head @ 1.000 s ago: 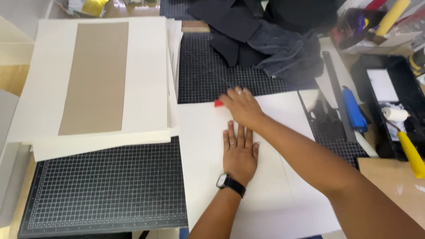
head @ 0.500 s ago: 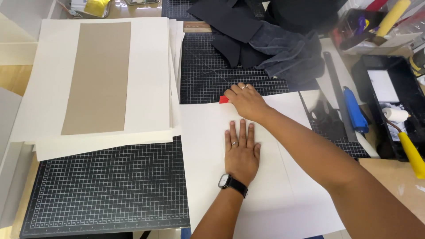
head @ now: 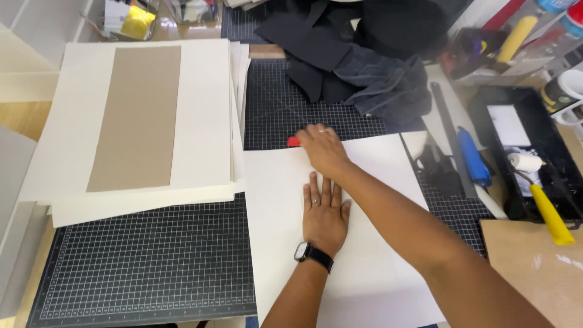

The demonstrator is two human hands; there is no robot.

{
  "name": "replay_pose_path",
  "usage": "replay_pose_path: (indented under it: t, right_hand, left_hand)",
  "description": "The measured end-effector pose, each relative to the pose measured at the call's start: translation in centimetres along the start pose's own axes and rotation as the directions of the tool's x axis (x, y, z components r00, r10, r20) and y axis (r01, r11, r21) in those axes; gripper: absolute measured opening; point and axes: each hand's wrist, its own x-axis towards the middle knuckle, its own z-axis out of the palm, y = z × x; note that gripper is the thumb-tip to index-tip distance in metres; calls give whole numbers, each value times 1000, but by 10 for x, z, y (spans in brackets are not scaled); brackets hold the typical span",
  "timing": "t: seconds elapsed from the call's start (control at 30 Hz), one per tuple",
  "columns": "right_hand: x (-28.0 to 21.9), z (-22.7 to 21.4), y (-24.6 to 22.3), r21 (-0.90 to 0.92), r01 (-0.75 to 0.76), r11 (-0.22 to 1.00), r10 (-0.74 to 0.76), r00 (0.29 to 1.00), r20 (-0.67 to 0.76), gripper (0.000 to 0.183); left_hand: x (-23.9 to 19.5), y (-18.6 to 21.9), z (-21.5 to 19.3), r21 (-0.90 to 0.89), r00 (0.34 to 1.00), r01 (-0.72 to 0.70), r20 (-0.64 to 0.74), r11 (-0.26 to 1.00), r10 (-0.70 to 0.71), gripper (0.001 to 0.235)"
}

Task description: Applying glue to cardboard pieces and mounting them onto paper using a roller and scraper

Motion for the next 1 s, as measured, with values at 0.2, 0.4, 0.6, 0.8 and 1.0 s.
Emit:
replay_pose_path:
  t: [0.2, 0.4, 0.6, 0.8, 1.0]
  right_hand:
    - [-117, -42, 8, -144, -40, 989, 35, 999, -35, 20]
    - [-90, -14, 51, -163, -76, 984, 67, 996, -57, 21]
    - [-75, -25, 51, -150, -87, 985, 86, 996, -10, 23]
    - [-168, -51, 28, -150, 118, 982, -116, 993, 23, 21]
    - [-74, -16, 68, -202, -78, 976, 71, 997, -41, 21]
  left_hand:
    - [-3, 1, 6, 22, 994, 28, -110, 999, -25, 67]
    - [1, 1, 16, 60, 996, 21, -84, 998, -16, 67]
    - [1, -12, 8, 68, 993, 69, -98, 995, -62, 69]
    - [4, -18, 5, 93, 991, 110, -92, 990, -101, 70]
    - [-2, -17, -3, 76, 994, 101, -51, 992, -97, 69]
